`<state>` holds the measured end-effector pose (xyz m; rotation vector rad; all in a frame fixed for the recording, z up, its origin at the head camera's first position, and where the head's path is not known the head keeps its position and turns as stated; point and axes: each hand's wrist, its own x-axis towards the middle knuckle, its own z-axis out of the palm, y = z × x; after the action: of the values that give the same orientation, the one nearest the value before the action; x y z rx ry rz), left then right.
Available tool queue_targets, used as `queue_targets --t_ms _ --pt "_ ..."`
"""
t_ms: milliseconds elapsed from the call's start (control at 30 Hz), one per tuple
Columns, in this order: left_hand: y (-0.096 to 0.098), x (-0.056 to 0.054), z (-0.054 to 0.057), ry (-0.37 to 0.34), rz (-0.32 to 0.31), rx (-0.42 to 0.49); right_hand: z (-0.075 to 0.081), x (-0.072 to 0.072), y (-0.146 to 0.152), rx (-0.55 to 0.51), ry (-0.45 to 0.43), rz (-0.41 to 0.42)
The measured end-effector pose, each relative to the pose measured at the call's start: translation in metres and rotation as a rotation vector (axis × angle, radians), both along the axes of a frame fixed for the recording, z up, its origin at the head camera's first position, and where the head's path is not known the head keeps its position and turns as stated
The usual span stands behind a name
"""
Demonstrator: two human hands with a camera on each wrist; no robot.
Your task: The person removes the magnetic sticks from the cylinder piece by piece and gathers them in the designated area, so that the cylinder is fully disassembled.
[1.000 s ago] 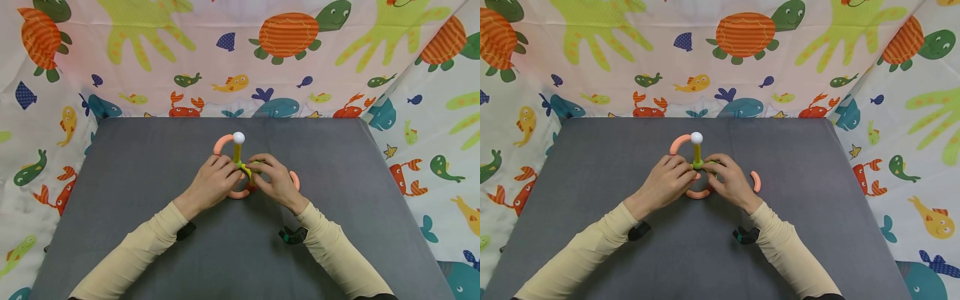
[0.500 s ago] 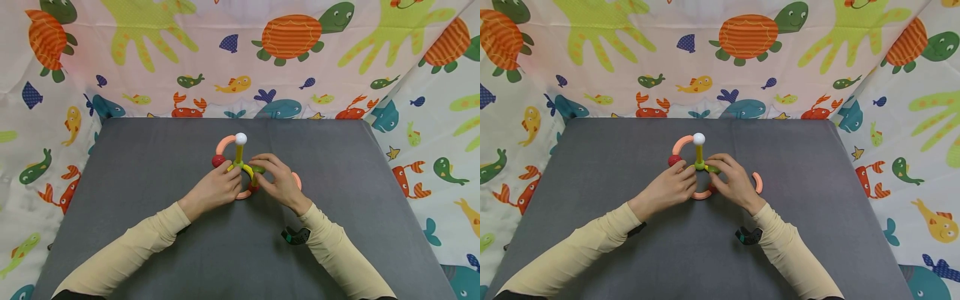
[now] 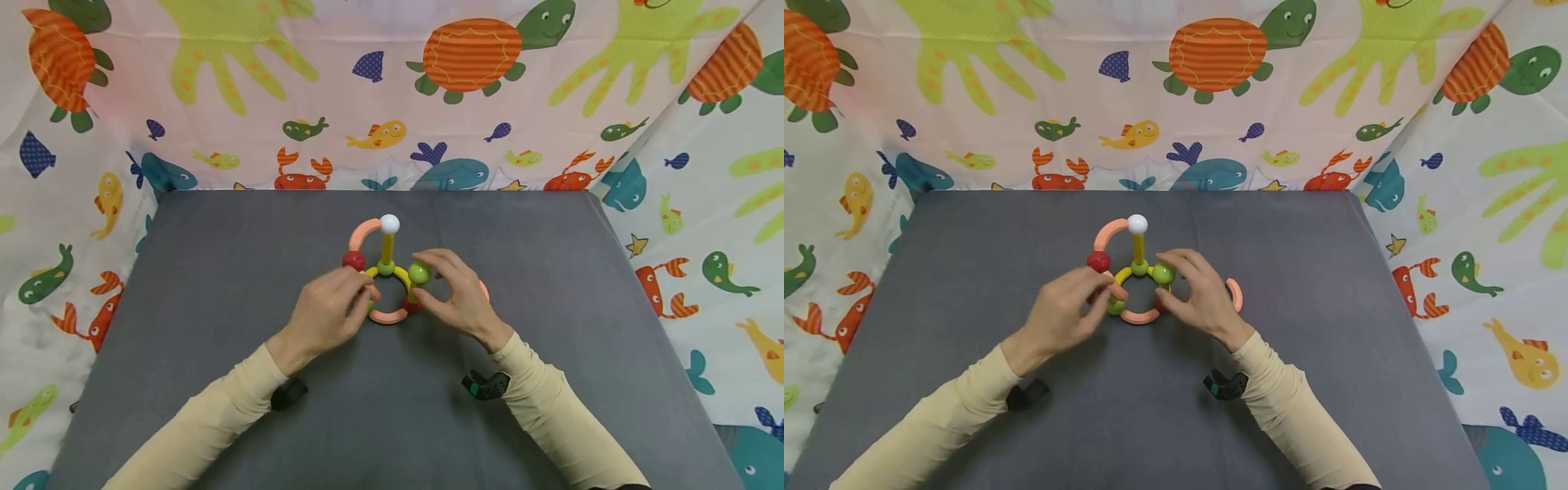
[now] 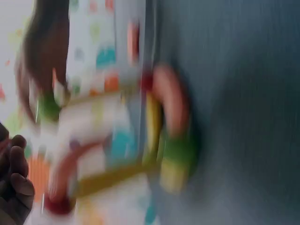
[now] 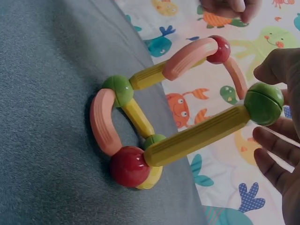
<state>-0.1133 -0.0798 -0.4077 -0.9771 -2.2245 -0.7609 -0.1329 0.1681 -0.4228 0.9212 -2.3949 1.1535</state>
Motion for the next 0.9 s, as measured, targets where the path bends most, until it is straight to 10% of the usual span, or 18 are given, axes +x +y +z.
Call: queue_targets --t_ms 167,333,500,900 --pt "0.037 0.018 -0.021 -0.019 0.079 -0.117 0.004 0.002 0.004 0.019 -0.024 -0.038" --pt "0.056 0.010 -0.028 -0.123 0.254 -0.164 0.004 0.002 0.002 0.016 -0.049 -0.039" --pt "0.060 0.005 -0.032 -0.271 0.231 -0.112 0.002 0.001 0.002 0.024 -0.051 -0.038" --pt "0.058 0.017 -0.041 -0.295 0.218 -0.112 0.003 0.008 0.002 0.010 -0.234 -0.112"
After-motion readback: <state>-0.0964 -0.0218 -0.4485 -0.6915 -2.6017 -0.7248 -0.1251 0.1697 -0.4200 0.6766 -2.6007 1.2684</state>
